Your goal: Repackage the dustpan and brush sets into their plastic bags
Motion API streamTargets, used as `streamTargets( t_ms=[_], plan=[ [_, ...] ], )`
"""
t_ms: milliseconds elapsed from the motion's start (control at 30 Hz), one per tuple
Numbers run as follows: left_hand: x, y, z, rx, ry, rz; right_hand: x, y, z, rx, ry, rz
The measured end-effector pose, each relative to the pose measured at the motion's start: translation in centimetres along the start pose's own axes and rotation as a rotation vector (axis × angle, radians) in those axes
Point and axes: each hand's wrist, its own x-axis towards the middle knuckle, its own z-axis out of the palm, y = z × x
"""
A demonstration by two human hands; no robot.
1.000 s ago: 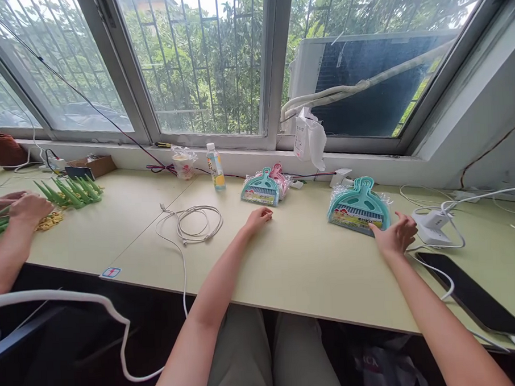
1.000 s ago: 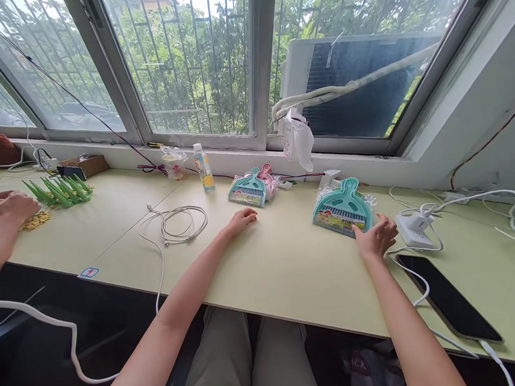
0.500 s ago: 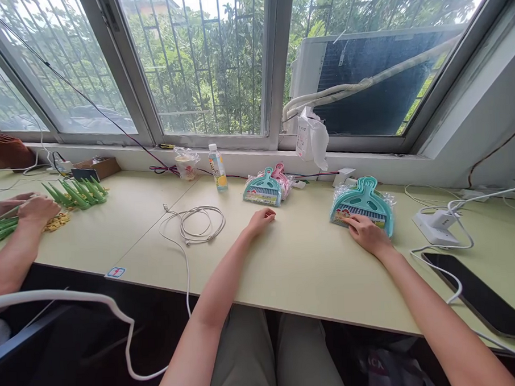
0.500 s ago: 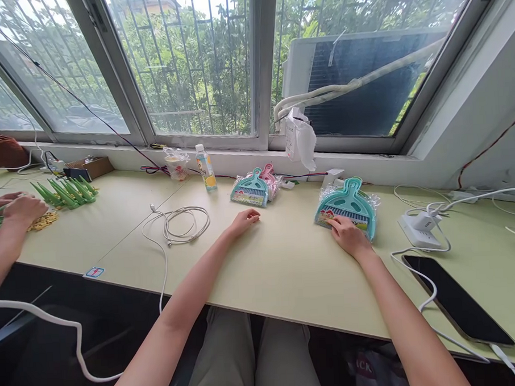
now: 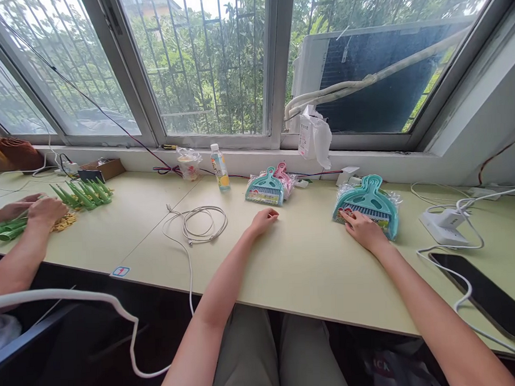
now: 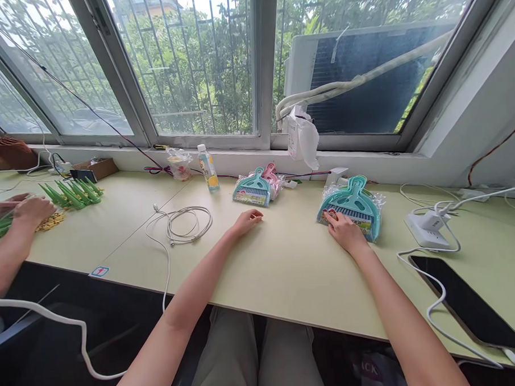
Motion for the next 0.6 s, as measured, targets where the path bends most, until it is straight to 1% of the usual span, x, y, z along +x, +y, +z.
streamTargets(
  t_ms=[100,300,400,600],
  plan=[
    [0.0,0.1,0.0,0.01,-0.006,0.001,0.5,-0.5,-0.1,-0.022,-0.044,0.012],
    [0.0,0.0,0.1,0.026,0.0,0.012,1.5,-1.4,-0.1,-0.064,-0.182,0.083],
    [0.1,-0.1,0.2,0.036,-0.002,0.016,1.5,-1.1,0.2,0.033,-0.147,0.145],
    [0.2,-0.1,0.2,0.013,-0.002,0.005,0.6,0.5,0.5,0.3,-0.047,0.295]
  ],
)
